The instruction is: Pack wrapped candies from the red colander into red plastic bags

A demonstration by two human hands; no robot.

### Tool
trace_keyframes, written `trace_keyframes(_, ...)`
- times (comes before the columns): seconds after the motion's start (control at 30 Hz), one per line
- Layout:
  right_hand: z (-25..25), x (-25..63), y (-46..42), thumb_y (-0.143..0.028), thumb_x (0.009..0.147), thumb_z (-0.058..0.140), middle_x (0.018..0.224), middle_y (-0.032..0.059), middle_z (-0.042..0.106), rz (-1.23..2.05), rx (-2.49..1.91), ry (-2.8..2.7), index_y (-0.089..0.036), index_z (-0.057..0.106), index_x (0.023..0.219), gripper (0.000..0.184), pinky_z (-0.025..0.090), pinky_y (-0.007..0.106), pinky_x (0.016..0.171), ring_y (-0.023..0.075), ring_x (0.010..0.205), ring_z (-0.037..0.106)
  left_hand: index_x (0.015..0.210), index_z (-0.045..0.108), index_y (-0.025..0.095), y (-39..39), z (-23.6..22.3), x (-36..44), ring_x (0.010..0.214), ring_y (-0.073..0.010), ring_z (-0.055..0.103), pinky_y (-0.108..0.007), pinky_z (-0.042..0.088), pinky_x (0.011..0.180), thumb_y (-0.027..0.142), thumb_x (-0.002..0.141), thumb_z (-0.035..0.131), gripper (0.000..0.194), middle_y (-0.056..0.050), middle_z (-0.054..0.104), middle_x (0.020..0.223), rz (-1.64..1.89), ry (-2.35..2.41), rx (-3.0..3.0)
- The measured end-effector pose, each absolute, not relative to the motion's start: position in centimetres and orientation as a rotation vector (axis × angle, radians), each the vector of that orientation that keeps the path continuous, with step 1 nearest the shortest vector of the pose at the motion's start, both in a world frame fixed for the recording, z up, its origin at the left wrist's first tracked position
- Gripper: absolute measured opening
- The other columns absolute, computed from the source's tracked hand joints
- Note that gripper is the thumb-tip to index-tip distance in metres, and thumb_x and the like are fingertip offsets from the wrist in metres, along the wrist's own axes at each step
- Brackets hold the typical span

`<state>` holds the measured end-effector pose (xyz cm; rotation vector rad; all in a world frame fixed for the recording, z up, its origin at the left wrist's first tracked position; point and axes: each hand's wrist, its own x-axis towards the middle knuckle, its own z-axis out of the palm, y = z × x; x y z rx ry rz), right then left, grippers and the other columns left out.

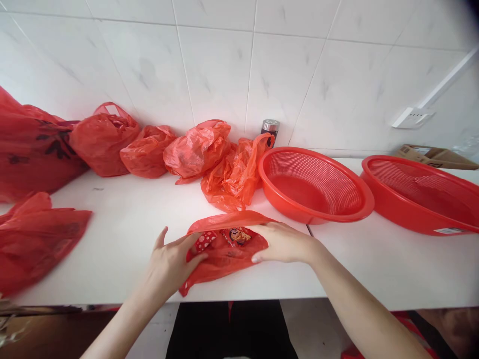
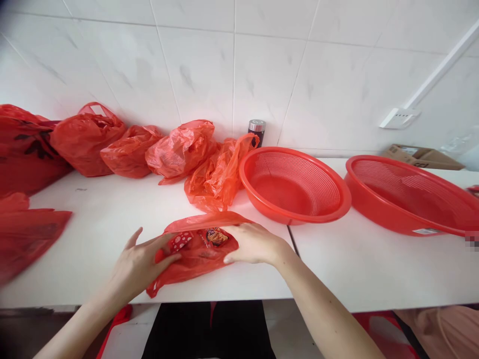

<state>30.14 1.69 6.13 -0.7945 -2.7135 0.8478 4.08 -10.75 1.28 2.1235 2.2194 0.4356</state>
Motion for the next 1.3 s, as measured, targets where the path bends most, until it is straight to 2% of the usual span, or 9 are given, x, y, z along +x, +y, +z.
trace_keyframes(0.13,5.4,26.7,1.7,-0.026,0.088,0.059,0.122,0.001,0.066,0.808,-0.719,-2.509,-0.032,0.062,0.122,0.035,0.046,0.037,0.095,0.0209,0.113,0.06,0.144,0.04,0.026,-9.2,0.9,4.1,0.12,-0.0358,0.055,-0.066,0.014,0.109,0.049,0.07,0.069,0.082,-0.015,0.061,0.127,0.325,2.198,1.995)
trace_keyframes(0.23,3.5,23.6,2.5,-0.019,0.085,0.061,0.119,0.0031,0.067,0.779,-0.624,-2.551,-0.027,0.065,0.117,0.033,0.045,0.036,0.097,0.02,0.112,0.06,0.149,0.027,0.034,-7.0,1.2,3.9,0.137,-0.0378,0.033,-0.069,0.006,0.109,0.045,0.064,0.074,0.098,-0.012,0.044,0.147,0.356,2.06,1.946)
trace_keyframes(0.33,1.8,21.5,4.2,-0.01,0.077,0.066,0.115,0.005,0.068,0.778,-0.631,-2.589,-0.024,0.068,0.108,0.034,0.044,0.037,0.096,0.022,0.11,0.06,0.148,0.029,0.036,-4.5,2.1,3.4,0.142,-0.0375,0.023,-0.069,0.004,0.109,0.042,0.059,0.077,0.101,-0.01,0.037,0.152,0.403,1.919,1.921)
trace_keyframes(0.47,1.4,21.8,5.8,-0.011,0.088,0.053,0.109,0.0035,0.069,0.779,-0.736,-2.473,-0.023,0.066,0.106,0.026,0.046,0.033,0.09,0.0175,0.101,0.063,0.14,0.046,0.03,-1.7,4.0,2.5,0.133,-0.0366,0.041,-0.061,0.022,0.11,0.05,0.065,0.072,0.081,-0.011,0.054,0.139,0.457,1.814,1.883)
trace_keyframes(0.57,2.2,23.2,6.0,-0.026,0.093,0.051,0.097,0.0006,0.069,0.923,-0.758,-2.332,-0.022,0.064,0.099,0.015,0.048,0.027,0.079,0.0145,0.087,0.064,0.121,0.062,0.031,-0.6,5.0,2.4,0.117,-0.0284,0.057,-0.044,0.04,0.103,0.055,0.078,0.059,0.049,-0.005,0.066,0.123,0.552,1.69,1.865)
trace_keyframes(0.67,3.0,23.9,5.9,-0.042,0.091,0.053,0.077,-0.0027,0.062,1.192,-0.781,-2.15,-0.021,0.058,0.082,0.024,0.047,0.024,0.065,0.0129,0.071,0.059,0.101,0.069,0.025,-0.5,5.0,2.8,0.093,-0.0217,0.066,-0.033,0.05,0.087,0.052,0.086,0.051,0.036,-0.003,0.072,0.1,0.701,1.462,1.746)
trace_keyframes(0.9,3.8,23.4,4.8,-0.045,0.094,0.047,0.069,-0.0037,0.046,1.493,-0.682,-1.926,-0.022,0.049,0.075,0.03,0.042,0.021,0.058,0.0105,0.063,0.047,0.081,0.069,0.019,-1.3,3.4,3.3,0.079,-0.0193,0.063,-0.032,0.05,0.077,0.043,0.088,0.056,0.028,-0.003,0.07,0.086,0.866,1.226,1.501)
trace_keyframes(1.03,3.2,23.0,4.6,-0.042,0.094,0.047,0.066,-0.004,0.037,1.395,-0.734,-1.933,-0.021,0.038,0.067,0.036,0.036,0.023,0.058,0.0102,0.061,0.039,0.081,0.067,0.019,-1.0,2.8,3.0,0.079,-0.019,0.061,-0.03,0.049,0.075,0.042,0.088,0.056,0.026,-0.003,0.067,0.085,0.807,1.244,1.513)
trace_keyframes(1.3,2.6,22.7,4.7,-0.036,0.097,0.045,0.065,-0.0049,0.038,1.216,-0.702,-1.933,-0.02,0.035,0.067,0.035,0.033,0.023,0.059,0.0092,0.062,0.037,0.092,0.067,0.021,-0.8,2.8,3.2,0.08,-0.0165,0.058,-0.025,0.045,0.074,0.041,0.089,0.057,0.022,-0.001,0.066,0.085,0.762,1.196,1.447)
